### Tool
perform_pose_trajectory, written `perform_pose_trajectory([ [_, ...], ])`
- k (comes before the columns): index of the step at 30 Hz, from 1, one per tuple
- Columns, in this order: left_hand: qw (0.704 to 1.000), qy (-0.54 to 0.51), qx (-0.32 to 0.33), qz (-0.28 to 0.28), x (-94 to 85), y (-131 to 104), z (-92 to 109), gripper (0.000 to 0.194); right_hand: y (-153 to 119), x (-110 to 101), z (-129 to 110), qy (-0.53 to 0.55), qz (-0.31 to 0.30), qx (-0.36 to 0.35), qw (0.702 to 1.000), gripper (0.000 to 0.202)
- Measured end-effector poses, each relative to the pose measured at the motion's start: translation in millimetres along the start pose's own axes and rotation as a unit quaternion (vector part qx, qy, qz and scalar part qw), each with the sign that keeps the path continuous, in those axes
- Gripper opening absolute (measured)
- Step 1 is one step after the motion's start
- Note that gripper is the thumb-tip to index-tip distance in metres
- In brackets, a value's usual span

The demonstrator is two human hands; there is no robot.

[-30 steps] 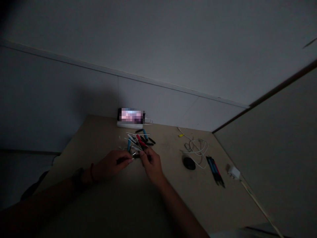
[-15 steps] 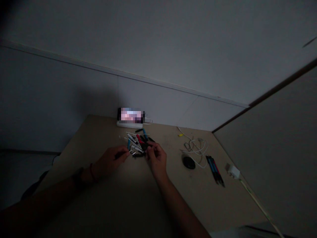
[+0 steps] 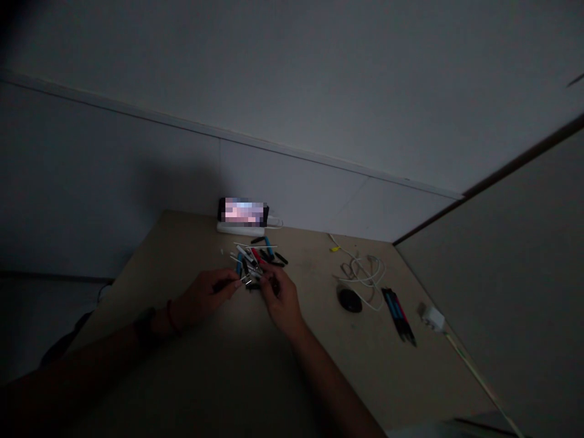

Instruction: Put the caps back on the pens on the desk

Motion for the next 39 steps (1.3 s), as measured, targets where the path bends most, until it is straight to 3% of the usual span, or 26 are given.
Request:
perform_pose_trajectory([
  [4,1.000,-0.003,0.006,0.001,-0.4,0.5,4.0,0.026,-0.5,-0.6,-7.0,-0.006,-0.011,-0.009,1.000,0.031],
  [11,0.998,-0.009,0.049,-0.047,4.3,-2.7,11.2,0.026,-4.1,1.7,-14.2,0.016,-0.017,0.000,1.000,0.038],
  [22,1.000,0.019,0.010,-0.012,1.9,-1.0,1.9,0.026,9.6,-19.0,0.4,0.037,0.105,0.063,0.992,0.031],
  [29,1.000,0.013,0.013,-0.013,1.8,-0.8,4.1,0.027,13.4,-12.4,6.7,-0.055,0.062,0.001,0.997,0.028],
  [39,0.999,-0.006,0.021,-0.046,5.2,-2.4,7.5,0.027,16.8,-15.2,9.8,-0.112,0.111,-0.042,0.987,0.038],
])
Point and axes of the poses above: each hand's wrist, its own y-axis towards the middle knuckle, its own x-axis out of the palm, z = x × y, the point moved 5 cm from there along y, towards the middle knuckle, and after that the axes turned 12 degrees about z, right-handed, at the moved point
